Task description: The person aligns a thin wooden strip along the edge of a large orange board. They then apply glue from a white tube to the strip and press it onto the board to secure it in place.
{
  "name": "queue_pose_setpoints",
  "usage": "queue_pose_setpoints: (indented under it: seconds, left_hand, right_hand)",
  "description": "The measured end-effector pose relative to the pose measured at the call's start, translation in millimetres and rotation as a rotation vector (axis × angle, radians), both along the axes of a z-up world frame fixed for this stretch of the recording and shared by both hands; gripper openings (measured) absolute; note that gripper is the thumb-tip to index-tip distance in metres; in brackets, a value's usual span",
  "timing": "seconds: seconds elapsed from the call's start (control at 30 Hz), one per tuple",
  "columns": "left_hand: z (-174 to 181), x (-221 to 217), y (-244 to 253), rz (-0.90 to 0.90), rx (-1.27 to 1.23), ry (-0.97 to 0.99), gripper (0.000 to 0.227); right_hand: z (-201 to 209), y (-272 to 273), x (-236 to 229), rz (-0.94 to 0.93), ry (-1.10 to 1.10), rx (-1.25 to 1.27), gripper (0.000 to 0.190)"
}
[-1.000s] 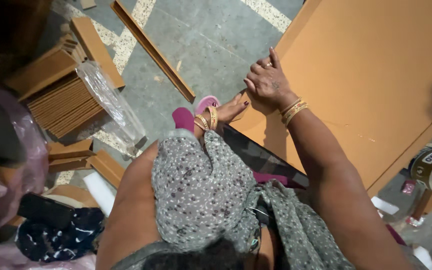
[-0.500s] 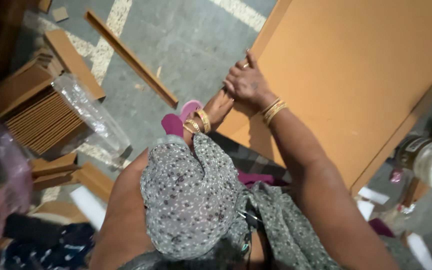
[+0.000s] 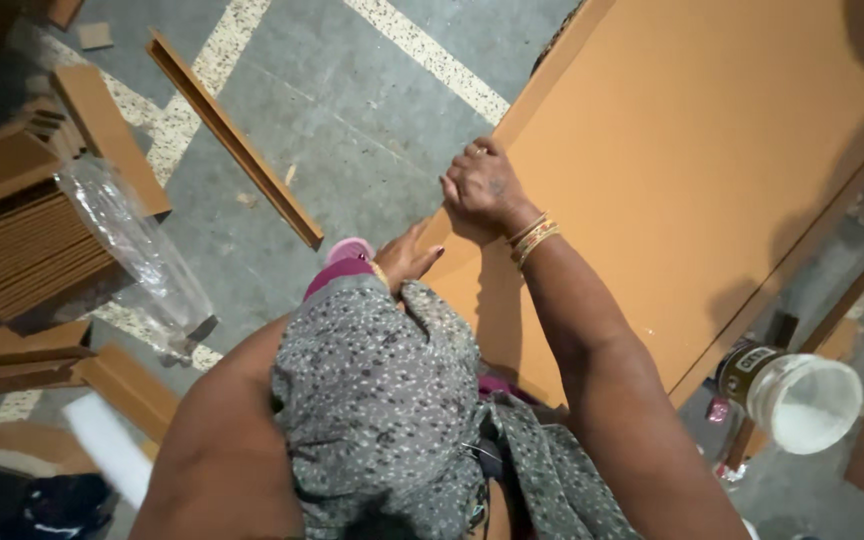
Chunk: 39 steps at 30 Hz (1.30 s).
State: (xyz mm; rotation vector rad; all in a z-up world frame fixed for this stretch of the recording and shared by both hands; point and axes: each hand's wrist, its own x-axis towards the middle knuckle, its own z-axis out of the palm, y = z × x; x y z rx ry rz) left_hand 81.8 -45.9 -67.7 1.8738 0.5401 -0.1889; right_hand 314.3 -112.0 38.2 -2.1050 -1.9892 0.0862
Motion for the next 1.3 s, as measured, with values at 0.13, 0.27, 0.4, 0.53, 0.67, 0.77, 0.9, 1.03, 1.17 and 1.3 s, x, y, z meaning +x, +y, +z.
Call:
queue_pose_setpoints:
  seconds: [0.13, 0.27, 0.4, 0.53, 0.67, 0.77, 0.9, 1.03, 1.17, 1.3]
  left_hand:
    - [22.7, 3.7, 7.4, -0.024, -0.056, 0.059, 0.073]
    - [53.8, 2.2, 11.7, -0.04, -0.144, 0.126, 0.074]
    - [75.5, 10.7, 17.4, -0.09, -0.072, 0.158, 0.073]
    - [86.0, 48.7, 23.7, -0.143, -0.012, 0.218, 0.07]
    - [95.2, 86.7, 27.3, -0.162, 0.017, 0.191, 0.062]
    - [93.7, 133.8, 32.2, -0.127, 0.029, 0.187, 0.061]
    - [94.1, 194.8, 31.6, -0.11, 0.121, 0.144, 0.057]
    - [87.4, 228.4, 38.7, -0.151, 0.113, 0.154, 0.053]
    - [78.7, 256.6, 38.5, -0.151, 0.144, 0.103, 0.048]
    - [60.8, 296.9, 41.1, -0.216, 0.178, 0.164, 0.057]
  right_hand:
    - [-22.3, 4.5, 56.2, -0.038, -0.103, -0.007, 0.025]
    - [-36.3, 11.8, 121.3, -0.121, -0.069, -0.022, 0.02]
    - [-23.8, 19.2, 165.9, -0.143, -0.054, 0.056, 0.025]
    - [-17.6, 19.6, 162.9, -0.176, -0.133, -0.042, 0.029]
    - [-21.8, 24.3, 148.6, -0.238, -0.22, -0.05, 0.031]
    - [-23.1, 14.8, 126.4, -0.27, -0.164, -0.063, 0.028]
    - [-25.7, 12.2, 122.3, -0.271, -0.135, -0.023, 0.026]
    - [-39.0, 9.1, 145.9, -0.257, -0.176, -0.026, 0.028]
    - [-37.1, 12.1, 178.0, -0.248, -0.18, -0.013, 0.028]
    - [-38.2, 11.5, 199.1, -0.276, -0.16, -0.053, 0.031]
